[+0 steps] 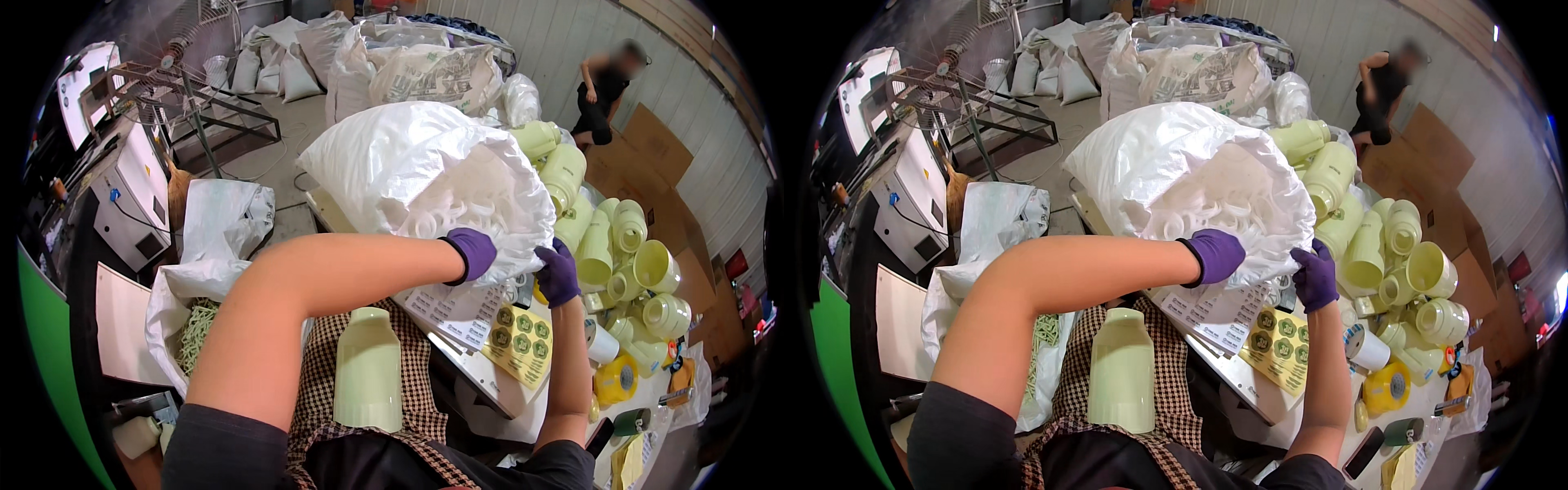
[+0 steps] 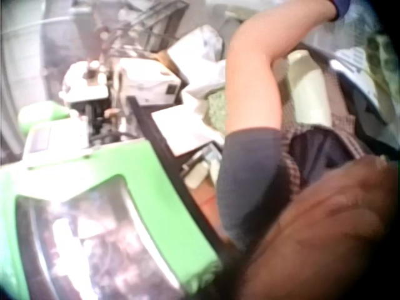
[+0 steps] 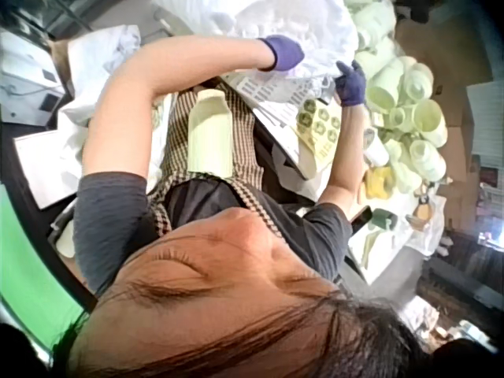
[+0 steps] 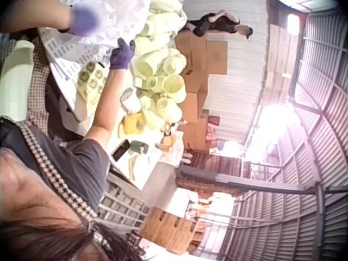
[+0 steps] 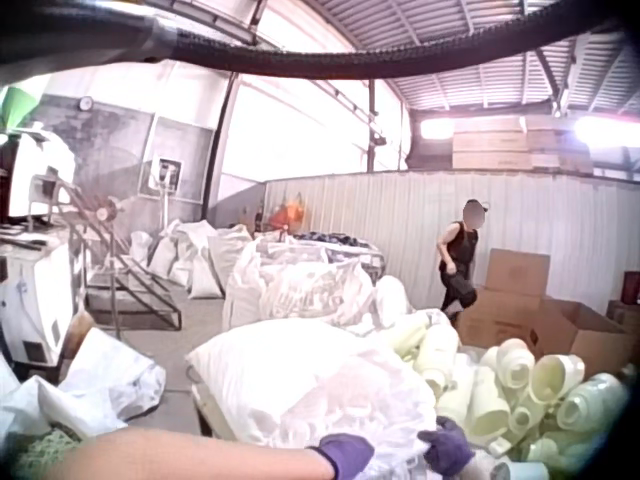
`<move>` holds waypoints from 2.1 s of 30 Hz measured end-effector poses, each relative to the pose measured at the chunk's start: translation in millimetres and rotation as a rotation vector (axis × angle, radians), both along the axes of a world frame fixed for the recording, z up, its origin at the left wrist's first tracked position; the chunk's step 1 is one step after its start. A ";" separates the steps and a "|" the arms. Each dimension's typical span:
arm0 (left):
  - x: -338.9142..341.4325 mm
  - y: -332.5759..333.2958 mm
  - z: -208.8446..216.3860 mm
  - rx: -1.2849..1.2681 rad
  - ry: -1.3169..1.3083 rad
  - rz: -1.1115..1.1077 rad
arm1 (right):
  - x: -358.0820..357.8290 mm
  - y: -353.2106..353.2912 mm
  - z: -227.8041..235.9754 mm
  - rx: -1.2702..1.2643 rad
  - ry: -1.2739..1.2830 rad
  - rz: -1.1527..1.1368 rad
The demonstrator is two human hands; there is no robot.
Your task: The person applies adhesive labels to the exterior of large yellow containers, places them into a shipping box, and then retrieves components from a large white bag to begin the process with another unit.
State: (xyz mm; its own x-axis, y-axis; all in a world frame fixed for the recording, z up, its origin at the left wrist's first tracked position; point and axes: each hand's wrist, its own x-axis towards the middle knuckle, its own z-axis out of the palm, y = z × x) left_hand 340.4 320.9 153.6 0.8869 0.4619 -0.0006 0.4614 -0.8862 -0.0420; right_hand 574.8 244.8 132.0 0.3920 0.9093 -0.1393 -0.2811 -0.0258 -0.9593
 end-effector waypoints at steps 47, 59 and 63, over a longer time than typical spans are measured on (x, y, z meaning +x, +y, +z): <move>-200.1 153.9 -156.9 -2.008 -2.000 0.000 | -213.5 197.2 -81.5 0.351 -1.283 0.008; -193.0 35.2 -129.5 -1.267 -1.913 0.441 | -166.8 123.5 -45.7 0.007 -1.319 0.431; -192.5 -47.6 -49.1 -1.504 -1.551 0.793 | -141.1 102.4 -14.7 -0.027 -1.298 0.590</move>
State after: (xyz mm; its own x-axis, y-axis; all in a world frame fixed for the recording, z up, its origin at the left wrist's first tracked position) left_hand 147.8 273.3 104.5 0.2610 0.9203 -0.2913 -0.3659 0.3736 0.8524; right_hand 433.6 347.1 117.4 -0.1758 0.9844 -0.0001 0.8401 0.1500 -0.5213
